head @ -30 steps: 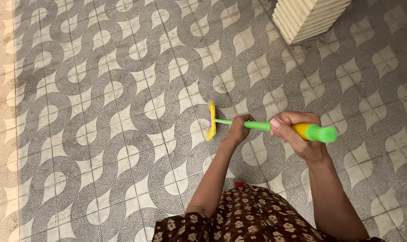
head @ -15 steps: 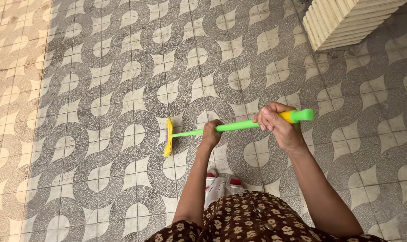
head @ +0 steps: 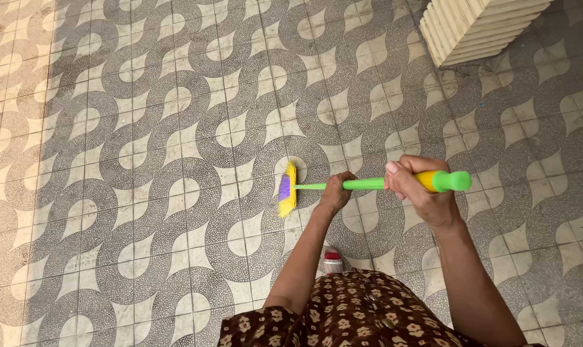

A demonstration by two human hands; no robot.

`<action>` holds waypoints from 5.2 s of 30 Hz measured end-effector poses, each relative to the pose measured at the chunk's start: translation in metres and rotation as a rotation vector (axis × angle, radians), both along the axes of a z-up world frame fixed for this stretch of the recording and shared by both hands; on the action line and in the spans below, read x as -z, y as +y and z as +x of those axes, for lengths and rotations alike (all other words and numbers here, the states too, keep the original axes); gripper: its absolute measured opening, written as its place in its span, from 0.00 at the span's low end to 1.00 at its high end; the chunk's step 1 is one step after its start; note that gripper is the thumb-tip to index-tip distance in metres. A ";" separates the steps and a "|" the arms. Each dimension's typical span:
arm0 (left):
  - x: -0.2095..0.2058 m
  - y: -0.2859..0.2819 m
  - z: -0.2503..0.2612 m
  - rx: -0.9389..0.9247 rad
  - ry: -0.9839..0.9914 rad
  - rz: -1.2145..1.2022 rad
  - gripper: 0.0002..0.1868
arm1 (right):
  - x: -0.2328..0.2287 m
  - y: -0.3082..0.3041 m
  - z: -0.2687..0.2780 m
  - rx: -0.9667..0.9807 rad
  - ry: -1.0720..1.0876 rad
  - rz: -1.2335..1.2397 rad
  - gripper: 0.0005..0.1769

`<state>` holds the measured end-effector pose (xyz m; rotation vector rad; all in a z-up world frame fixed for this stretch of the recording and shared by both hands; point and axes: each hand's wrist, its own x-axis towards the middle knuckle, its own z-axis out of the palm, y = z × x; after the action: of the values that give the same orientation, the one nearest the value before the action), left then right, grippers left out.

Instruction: The person sweeps the patterned tile floor by pushing and pulling a long-handled broom tool across the surface.

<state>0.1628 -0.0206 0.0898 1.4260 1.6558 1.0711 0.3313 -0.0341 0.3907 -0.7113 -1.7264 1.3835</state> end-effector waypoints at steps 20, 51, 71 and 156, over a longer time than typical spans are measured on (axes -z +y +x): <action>0.008 -0.120 -0.091 -0.262 0.336 0.034 0.09 | 0.035 -0.051 -0.040 -0.253 0.403 -0.168 0.19; -0.001 -0.191 -0.066 -0.040 0.204 0.127 0.07 | 0.025 -0.185 -0.008 -0.056 0.373 -0.040 0.18; 0.004 -0.174 0.117 0.124 0.168 0.135 0.11 | -0.006 -0.229 0.111 0.188 -0.077 0.046 0.19; 0.079 -0.430 0.095 -0.083 0.369 -0.111 0.09 | 0.071 -0.394 0.160 -0.106 0.259 -0.110 0.21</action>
<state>0.2581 -0.4507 0.0105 1.5611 2.0150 0.7773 0.4912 -0.4284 0.3200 -0.4799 -1.5114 1.5791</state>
